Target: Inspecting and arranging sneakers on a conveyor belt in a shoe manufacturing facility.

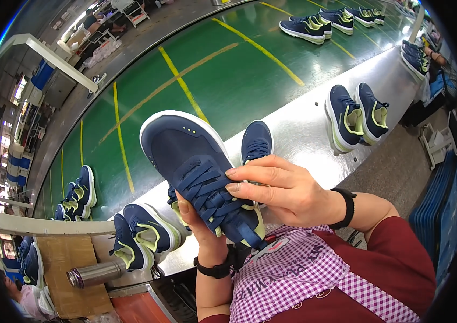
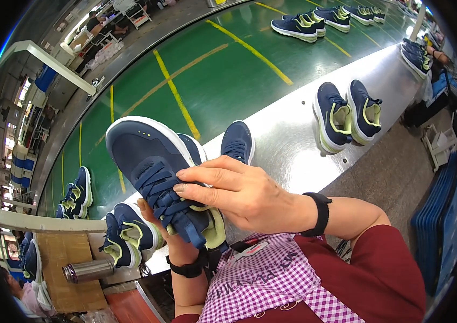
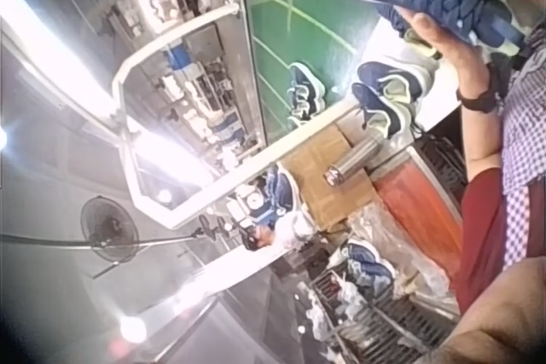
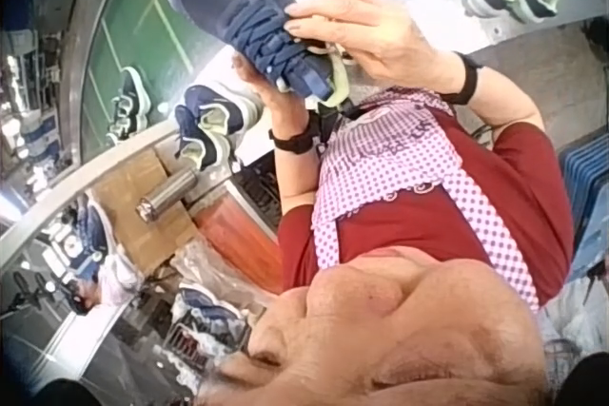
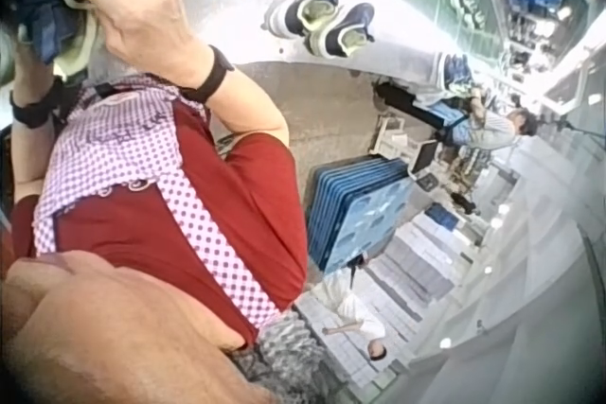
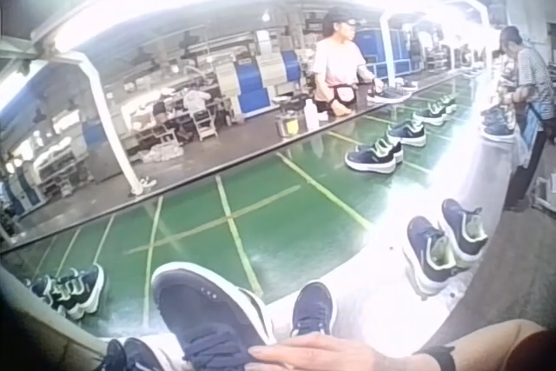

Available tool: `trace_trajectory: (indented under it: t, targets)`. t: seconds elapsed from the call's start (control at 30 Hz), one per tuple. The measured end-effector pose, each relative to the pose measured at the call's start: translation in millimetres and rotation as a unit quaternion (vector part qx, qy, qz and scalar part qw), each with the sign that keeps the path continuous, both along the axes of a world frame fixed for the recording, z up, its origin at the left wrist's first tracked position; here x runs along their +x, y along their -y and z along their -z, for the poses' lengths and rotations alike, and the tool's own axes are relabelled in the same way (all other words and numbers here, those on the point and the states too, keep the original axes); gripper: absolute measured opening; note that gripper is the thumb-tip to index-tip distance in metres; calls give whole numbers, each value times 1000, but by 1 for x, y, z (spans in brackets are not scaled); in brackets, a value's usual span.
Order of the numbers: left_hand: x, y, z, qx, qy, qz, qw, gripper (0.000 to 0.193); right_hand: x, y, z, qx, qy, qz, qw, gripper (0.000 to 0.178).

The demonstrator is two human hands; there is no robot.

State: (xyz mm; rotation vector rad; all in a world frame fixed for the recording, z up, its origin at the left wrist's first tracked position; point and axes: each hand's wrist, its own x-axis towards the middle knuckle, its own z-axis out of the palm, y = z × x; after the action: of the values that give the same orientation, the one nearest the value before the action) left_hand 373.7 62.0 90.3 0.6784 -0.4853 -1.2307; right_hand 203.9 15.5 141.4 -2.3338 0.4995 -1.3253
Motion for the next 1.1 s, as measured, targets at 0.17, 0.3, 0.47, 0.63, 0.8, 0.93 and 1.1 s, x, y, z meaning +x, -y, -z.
trace_trajectory:
  t: [0.17,0.3,0.47,0.63,0.8,0.93,1.1]
  targets:
    - [3,4,-2,-19,154,-1,988,73,-8,8,-19,4,-10,26,1000,37]
    - [-10,8,-22,-73,264,-66,959,65,-8,17,-38,-98,-21,20,995,28]
    - [-13,4,-26,-51,284,-61,955,61,2,20,-39,-205,-84,-2,975,22]
    - [-9,2,-20,-21,294,-54,954,54,5,22,-46,-260,-151,-11,954,13]
    - [-10,2,-13,-15,270,-46,962,57,6,21,-57,-281,-266,-72,919,14]
    - [-12,4,-11,1,206,-28,978,54,10,29,-44,-290,-226,-59,928,15]
    - [-12,4,-13,-24,250,-6,968,52,8,27,-35,-257,-151,-8,955,22]
